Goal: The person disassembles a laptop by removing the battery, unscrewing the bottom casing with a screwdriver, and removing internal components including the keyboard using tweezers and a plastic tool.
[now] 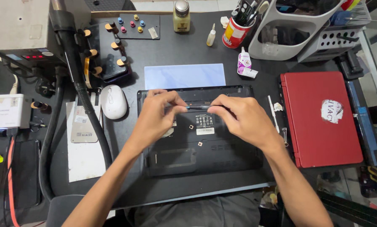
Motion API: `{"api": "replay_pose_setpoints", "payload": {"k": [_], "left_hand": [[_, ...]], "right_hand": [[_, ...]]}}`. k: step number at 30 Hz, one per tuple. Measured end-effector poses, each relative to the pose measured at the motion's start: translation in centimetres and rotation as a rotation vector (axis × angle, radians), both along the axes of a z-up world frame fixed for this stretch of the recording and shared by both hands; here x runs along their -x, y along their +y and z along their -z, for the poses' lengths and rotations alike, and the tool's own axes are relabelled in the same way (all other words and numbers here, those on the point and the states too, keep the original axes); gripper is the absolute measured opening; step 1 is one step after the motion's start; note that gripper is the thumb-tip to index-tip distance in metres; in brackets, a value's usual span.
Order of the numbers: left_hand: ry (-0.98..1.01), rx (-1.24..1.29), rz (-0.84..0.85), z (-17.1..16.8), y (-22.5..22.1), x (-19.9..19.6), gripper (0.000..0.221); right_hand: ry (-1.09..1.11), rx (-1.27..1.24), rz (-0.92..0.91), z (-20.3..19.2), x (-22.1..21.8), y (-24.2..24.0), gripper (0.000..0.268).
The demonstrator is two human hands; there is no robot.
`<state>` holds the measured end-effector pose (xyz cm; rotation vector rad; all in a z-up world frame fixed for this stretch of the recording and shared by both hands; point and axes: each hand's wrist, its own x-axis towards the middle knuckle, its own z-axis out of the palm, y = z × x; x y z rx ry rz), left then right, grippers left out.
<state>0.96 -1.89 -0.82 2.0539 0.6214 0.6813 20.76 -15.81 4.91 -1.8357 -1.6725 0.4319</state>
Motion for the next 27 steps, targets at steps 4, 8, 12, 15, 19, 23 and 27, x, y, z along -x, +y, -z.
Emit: {"api": "replay_pose_setpoints", "payload": {"k": [4, 8, 12, 15, 19, 23, 27], "left_hand": [[-0.007, 0.409, 0.057, 0.3, -0.3, -0.6, 0.011], [-0.151, 0.464, 0.198, -0.1, -2.0, -0.9, 0.017], [-0.124, 0.274, 0.216, 0.3, -3.2, -1.0, 0.025], [-0.057, -0.073, 0.213, 1.3, -3.8, -0.3, 0.049], [0.145, -0.505, 0.265, 3.0, -7.3, 1.0, 0.082], [0.31, -0.626, 0.383, 4.7, -10.0, 1.4, 0.098], [0.385, -0.642, 0.383, 5.5, -10.1, 1.1, 0.1]], "right_hand": [[0.126, -0.035, 0.009, -0.9, 0.2, -0.7, 0.017], [0.25, -0.138, 0.008, -2.0, -0.6, -2.3, 0.023], [0.208, -0.3, -0.026, -0.8, 0.4, -3.8, 0.023], [0.243, -0.399, 0.051, 0.4, 1.3, -5.0, 0.018], [0.398, -0.472, 0.234, 0.4, -0.3, -6.3, 0.019], [0.516, -0.535, 0.243, 0.5, -1.5, -6.4, 0.018], [0.444, -0.501, 0.248, 0.5, -1.7, -6.4, 0.023]]}}
